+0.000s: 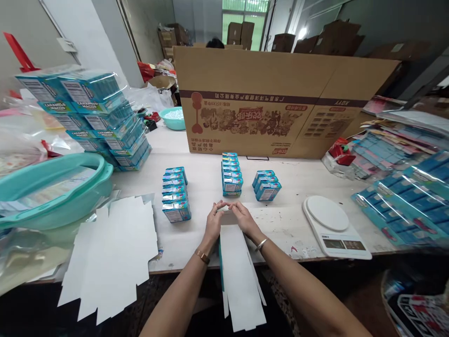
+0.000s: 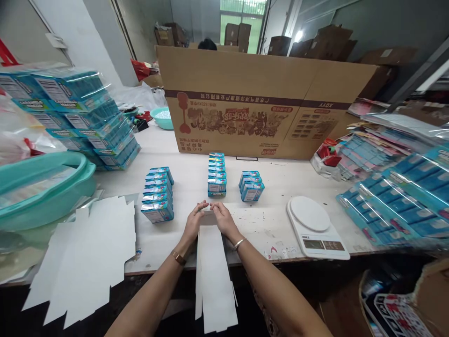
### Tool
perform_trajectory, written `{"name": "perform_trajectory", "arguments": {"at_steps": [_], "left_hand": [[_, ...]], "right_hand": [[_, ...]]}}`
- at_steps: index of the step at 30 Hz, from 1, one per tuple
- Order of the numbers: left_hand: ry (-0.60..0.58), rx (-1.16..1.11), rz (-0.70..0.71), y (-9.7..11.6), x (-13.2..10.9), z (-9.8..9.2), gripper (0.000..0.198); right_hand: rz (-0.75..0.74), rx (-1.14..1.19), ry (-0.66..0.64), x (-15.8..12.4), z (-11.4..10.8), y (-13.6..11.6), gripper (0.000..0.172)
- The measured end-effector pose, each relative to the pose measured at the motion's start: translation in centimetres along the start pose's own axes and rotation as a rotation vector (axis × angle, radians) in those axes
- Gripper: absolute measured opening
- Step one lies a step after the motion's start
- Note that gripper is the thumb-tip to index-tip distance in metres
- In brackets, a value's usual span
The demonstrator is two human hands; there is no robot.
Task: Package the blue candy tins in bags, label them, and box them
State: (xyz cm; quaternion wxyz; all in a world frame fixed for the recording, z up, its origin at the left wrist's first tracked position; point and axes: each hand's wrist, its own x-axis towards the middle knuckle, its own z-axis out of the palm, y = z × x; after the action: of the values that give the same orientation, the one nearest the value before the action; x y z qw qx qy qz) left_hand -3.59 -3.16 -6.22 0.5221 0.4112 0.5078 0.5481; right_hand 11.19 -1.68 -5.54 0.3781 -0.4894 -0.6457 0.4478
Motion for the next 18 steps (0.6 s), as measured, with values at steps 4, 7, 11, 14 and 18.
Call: {"name": "perform_trajectory", "arguments": {"at_steps": [4, 7, 11, 14, 18], "left_hand": [[-0.045, -0.015, -0.041, -0.3, 0.5, -0.4, 0.031], [-0.03, -0.026, -0.063, -0.7, 0.6, -0.1, 0.06], [-0.039, -0.036, -0.095, -1.0, 0.7, 0.8, 0.087], [-0.079, -0.069, -0.116, -0.9, 0.7, 0.9, 0.09], [-0.097, -0.125, -0.112, -0.8, 0.4, 0.0, 0.083]], "right_hand": [[0.012, -0.249, -0.168, 0.8, -1.8, -1.4, 0.02], [0.006, -0.492, -0.282, 1.5, -2.6, -2.8, 0.028], [-0.047, -0.819, -0.475, 3.2, -2.1, -4.7, 0.027], [-0.089, -1.01, -0.611, 4.5, -0.8, -5.7, 0.017], [-0.133, -1.152, -0.726, 5.2, 0.6, -6.2, 0.021]]}}
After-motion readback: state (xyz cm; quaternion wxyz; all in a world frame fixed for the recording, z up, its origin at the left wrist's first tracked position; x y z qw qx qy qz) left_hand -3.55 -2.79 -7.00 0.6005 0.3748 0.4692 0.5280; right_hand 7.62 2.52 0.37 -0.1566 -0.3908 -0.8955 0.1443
